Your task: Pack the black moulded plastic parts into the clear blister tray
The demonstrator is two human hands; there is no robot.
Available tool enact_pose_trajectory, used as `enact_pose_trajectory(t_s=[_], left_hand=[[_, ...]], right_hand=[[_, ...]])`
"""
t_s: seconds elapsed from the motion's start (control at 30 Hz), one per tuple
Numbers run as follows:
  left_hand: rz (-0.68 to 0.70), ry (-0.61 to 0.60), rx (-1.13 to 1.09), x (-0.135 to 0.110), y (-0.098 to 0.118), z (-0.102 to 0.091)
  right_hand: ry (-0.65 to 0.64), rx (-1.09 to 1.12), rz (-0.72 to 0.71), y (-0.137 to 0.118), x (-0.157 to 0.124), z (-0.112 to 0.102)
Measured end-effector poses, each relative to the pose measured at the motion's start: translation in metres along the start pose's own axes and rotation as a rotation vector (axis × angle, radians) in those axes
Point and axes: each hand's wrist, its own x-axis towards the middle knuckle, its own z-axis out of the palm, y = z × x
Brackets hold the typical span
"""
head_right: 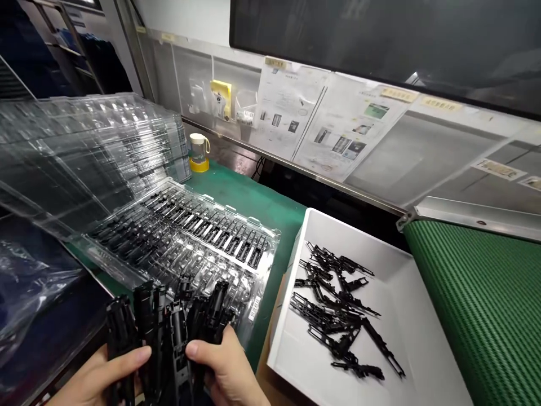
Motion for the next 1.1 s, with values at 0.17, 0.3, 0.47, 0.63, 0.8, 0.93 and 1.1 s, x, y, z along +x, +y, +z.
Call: enact_pose_trajectory(t_s=[0.17,0.3,0.47,0.63,0.8,0.93,1.1], left_hand=[[-0.167,-0.073,0.016,0.018,0.039,-0.020],[-0.257,-0.061,0.031,0.025,0.054,-0.021],[-0.223,-0.077,0.097,0.043,0.050,-0.018],[0.024,0.037,0.180,0.070,0.043,-0.009],[0.093,0.097,0.212,0.090,0.049,-0.001],[0.086,0.064,0.209,0.093,0.049,-0.001],[0.075,0.010,0.244,0.089,0.047,-0.001]], right_hand=[[0.085,0.029,0.017,0.007,0.023,0.024],[0.107,0.061,-0.010,0.008,0.029,0.026],[0.149,-0.018,-0.041,0.007,0.040,0.016],[0.106,-0.449,-0.070,-0.007,0.073,0.015],[0.126,-0.949,-0.224,-0.020,0.102,0.012],[0.231,-1.141,-0.252,-0.021,0.102,0.007],[0.329,-1.393,-0.286,-0.022,0.093,0.000]])
